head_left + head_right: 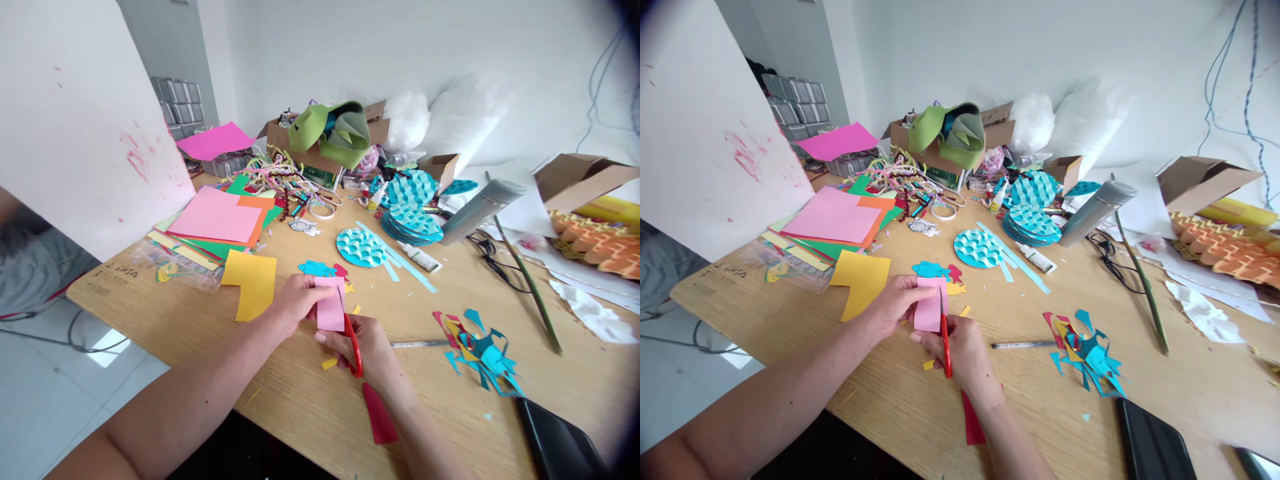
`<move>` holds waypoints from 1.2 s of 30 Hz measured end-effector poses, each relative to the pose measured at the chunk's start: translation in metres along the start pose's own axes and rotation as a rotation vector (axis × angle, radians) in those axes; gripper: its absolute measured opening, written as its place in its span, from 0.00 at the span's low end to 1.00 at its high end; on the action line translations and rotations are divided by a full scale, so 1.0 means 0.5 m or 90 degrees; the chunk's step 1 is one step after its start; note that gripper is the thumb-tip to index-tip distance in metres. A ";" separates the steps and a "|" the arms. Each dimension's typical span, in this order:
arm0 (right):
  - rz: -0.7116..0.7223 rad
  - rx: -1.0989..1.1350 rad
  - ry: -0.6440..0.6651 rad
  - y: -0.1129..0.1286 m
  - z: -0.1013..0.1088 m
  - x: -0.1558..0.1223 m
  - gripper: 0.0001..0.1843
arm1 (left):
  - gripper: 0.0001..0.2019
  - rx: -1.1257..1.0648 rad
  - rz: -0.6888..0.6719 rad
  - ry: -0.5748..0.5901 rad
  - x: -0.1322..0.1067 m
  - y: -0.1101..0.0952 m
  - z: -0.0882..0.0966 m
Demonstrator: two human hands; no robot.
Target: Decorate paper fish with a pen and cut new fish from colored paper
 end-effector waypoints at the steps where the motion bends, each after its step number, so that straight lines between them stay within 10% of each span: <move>1: -0.003 -0.003 -0.001 -0.001 0.000 0.000 0.21 | 0.06 0.003 0.005 -0.003 -0.001 -0.001 -0.001; 36: -0.050 -0.039 -0.026 0.014 0.002 -0.003 0.22 | 0.06 0.014 0.011 0.016 -0.001 -0.002 -0.004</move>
Point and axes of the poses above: each hand's wrist, its own x-axis towards the middle knuckle, its own z-axis out of the back of the hand, y = z × x, the point moved 5 cm from there along x, towards the middle knuckle, and after that the axes turned 14 degrees about z, right-handed, at the moved point
